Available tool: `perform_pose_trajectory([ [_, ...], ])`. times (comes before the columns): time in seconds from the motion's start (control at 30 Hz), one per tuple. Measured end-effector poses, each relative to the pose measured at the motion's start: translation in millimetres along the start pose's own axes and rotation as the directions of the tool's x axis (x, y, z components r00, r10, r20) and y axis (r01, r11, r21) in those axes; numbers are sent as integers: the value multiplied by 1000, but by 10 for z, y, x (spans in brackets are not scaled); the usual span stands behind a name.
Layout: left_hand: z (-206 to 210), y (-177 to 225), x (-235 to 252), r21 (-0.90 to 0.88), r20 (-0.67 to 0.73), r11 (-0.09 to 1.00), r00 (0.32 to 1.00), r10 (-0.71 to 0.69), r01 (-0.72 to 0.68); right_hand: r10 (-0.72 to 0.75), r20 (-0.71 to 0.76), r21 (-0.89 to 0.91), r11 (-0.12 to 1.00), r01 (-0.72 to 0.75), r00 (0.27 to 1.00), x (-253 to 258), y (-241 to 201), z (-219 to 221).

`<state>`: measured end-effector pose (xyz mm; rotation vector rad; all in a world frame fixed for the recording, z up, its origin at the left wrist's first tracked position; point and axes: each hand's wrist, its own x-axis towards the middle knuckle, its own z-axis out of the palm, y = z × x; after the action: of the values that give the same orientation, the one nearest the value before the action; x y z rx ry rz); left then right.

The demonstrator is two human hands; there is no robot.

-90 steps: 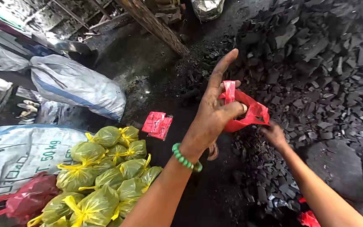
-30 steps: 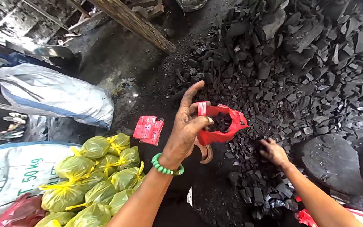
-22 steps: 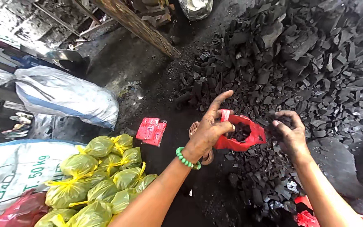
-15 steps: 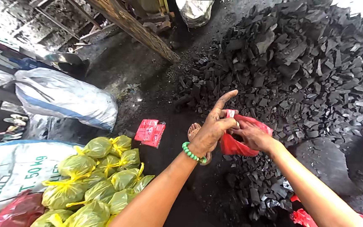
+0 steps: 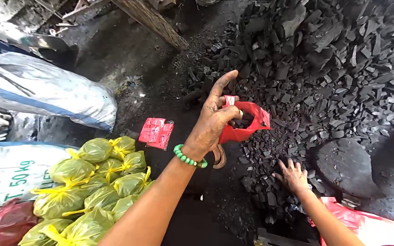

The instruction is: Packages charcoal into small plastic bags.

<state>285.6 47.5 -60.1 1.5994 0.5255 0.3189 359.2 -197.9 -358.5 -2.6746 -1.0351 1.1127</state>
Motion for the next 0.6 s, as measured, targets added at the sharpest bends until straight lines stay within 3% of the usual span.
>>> perform_pose_trajectory([
  [0.1, -43, -37, 14, 22, -24, 999, 999, -22, 23, -54, -13, -1, 999, 54, 998, 101, 137, 27],
  [0.2, -79, -82, 21, 55, -2, 998, 999, -36, 36, -91, -15, 173, 981, 93, 996, 252, 364, -176],
  [0.3, -27, -122, 7, 92, 79, 994, 995, -63, 56, -112, -287, 463, 853, 240, 951, 187, 388, -518],
  [0.4, 110, -138, -21, 86, 186, 991, 975, -121, 106, -35, -548, 640, 625, 446, 836, -124, 45, -1013],
  [0.47, 200, -135, -44, 83, 260, 986, 952, -160, 143, -107, -687, 562, 548, 620, 718, -259, -228, -1219],
  [0.53, 279, -139, -41, 61, 320, 986, 933, -166, 154, -300, -795, 306, 553, 775, 528, -257, -464, -1327],
  [0.57, 309, -156, -39, 50, 341, 986, 925, -169, 161, -406, -793, 159, 582, 798, 454, -210, -550, -1334],
  [0.6, 340, -183, -41, 47, 358, 985, 918, -172, 166, -502, -754, 47, 604, 796, 425, -147, -600, -1309],
])
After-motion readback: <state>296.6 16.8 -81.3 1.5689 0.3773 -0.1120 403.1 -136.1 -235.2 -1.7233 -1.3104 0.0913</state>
